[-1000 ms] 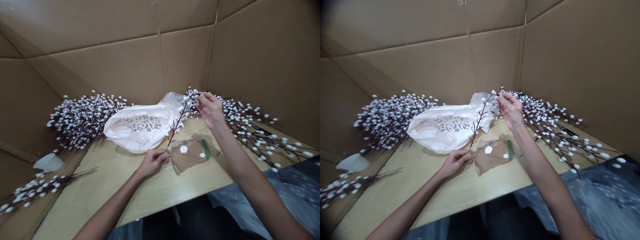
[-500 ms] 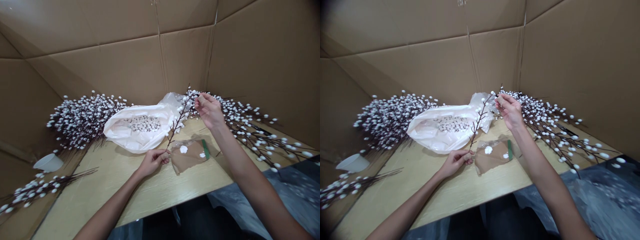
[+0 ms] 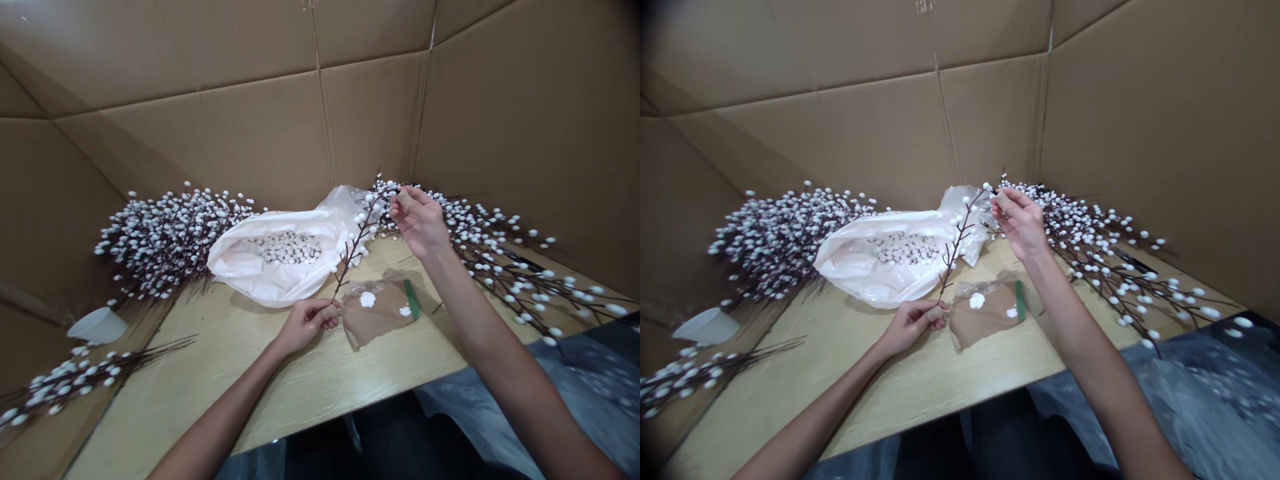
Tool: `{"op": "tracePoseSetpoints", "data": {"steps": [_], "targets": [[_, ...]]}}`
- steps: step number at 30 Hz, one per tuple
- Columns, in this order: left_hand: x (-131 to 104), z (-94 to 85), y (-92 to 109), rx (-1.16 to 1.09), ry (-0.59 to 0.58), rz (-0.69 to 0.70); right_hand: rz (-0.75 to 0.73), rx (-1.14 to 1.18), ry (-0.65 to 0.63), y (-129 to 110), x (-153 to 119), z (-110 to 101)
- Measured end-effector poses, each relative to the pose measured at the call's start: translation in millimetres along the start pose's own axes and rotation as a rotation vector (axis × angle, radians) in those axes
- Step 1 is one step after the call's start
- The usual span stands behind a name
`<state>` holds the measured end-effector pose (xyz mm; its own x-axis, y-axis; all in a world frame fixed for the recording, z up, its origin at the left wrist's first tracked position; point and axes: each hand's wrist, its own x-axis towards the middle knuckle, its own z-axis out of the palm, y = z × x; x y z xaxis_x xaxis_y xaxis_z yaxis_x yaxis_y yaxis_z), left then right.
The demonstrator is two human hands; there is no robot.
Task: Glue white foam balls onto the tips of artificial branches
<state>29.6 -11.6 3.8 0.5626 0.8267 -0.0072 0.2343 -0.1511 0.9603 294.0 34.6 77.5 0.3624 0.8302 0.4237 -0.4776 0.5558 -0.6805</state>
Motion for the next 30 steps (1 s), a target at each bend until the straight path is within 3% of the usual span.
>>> {"op": "tracePoseSetpoints", "data": {"steps": [15,30], "targets": [[-1,1.6,2,-0.037,0.012,0.001,0.099,0.121,-0.049,-5,-1,-2],[-1,2.9,8,-0.132,0.061,-0.001,-0.056,-0.130,-0.145,2,-13,9]]}}
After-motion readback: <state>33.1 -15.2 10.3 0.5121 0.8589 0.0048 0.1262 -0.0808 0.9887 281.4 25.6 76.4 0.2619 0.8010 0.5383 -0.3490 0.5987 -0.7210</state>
